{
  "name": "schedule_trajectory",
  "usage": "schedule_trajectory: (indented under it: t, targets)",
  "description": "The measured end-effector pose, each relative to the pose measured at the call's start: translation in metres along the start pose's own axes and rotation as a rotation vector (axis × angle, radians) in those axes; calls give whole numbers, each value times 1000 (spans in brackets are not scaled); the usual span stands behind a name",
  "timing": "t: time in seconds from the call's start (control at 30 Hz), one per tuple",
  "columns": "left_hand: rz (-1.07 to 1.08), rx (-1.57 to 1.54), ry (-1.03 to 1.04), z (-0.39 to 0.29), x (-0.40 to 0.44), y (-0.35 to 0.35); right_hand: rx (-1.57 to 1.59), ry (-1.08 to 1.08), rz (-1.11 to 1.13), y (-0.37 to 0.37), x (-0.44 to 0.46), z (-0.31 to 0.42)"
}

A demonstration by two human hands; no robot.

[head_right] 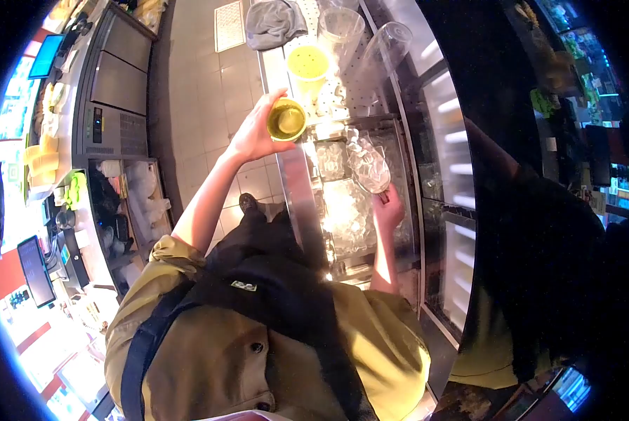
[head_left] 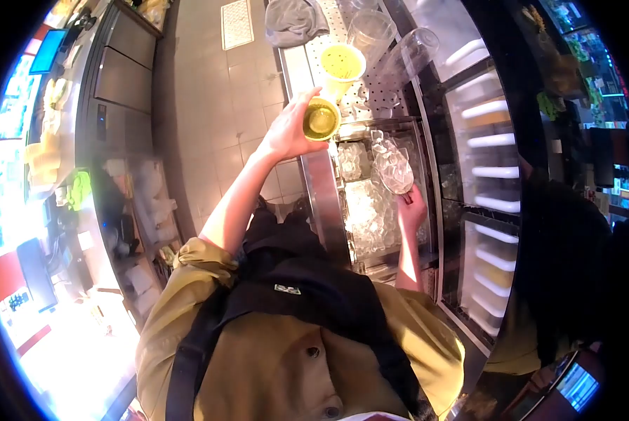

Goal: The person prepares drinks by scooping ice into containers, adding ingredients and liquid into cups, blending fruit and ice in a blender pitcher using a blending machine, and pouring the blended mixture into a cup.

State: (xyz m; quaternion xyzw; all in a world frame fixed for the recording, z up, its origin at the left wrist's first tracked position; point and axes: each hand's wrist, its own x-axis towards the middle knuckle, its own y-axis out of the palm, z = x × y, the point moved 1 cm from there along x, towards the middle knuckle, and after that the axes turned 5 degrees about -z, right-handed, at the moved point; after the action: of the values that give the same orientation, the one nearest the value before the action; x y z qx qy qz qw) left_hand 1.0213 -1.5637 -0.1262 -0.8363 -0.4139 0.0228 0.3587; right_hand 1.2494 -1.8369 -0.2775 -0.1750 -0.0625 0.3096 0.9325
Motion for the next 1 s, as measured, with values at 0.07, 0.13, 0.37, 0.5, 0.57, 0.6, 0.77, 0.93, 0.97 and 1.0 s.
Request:
schedule_trajectory:
  t: [0.07,0.13,0.37,0.5,0.57,0.6,0.77,0.93,0.97,1.0]
  targets:
    - [8,-51,10,1,0,-3,87,20,85,-7,2,41]
    - [17,-112,-9,0,0,-5,46,37,144,-13,6,81]
    - [-29,-107,42,-1,-3,-10,-347,-76,269,2,13,185]
    - [28,-227,-42,7,2,-5,-462,-92,260,13,14,219]
    - [18,-171,-35,11,2,-5,-483,-113,262,14,17,224]
    - [-10,-154,-13,12,2,-4,-495,-122,262,14,18,226]
    - [-16,-118,-3,7,-1,-8,-555,-164,247,15,17,235]
    - [-21,-135,21,7,-1,-10,-530,-173,244,15,17,233]
    - [-26,-137,31,8,-1,-10,-533,-181,237,15,16,232]
    - [-17,-143,22,8,-1,-9,-537,-188,230,15,16,232]
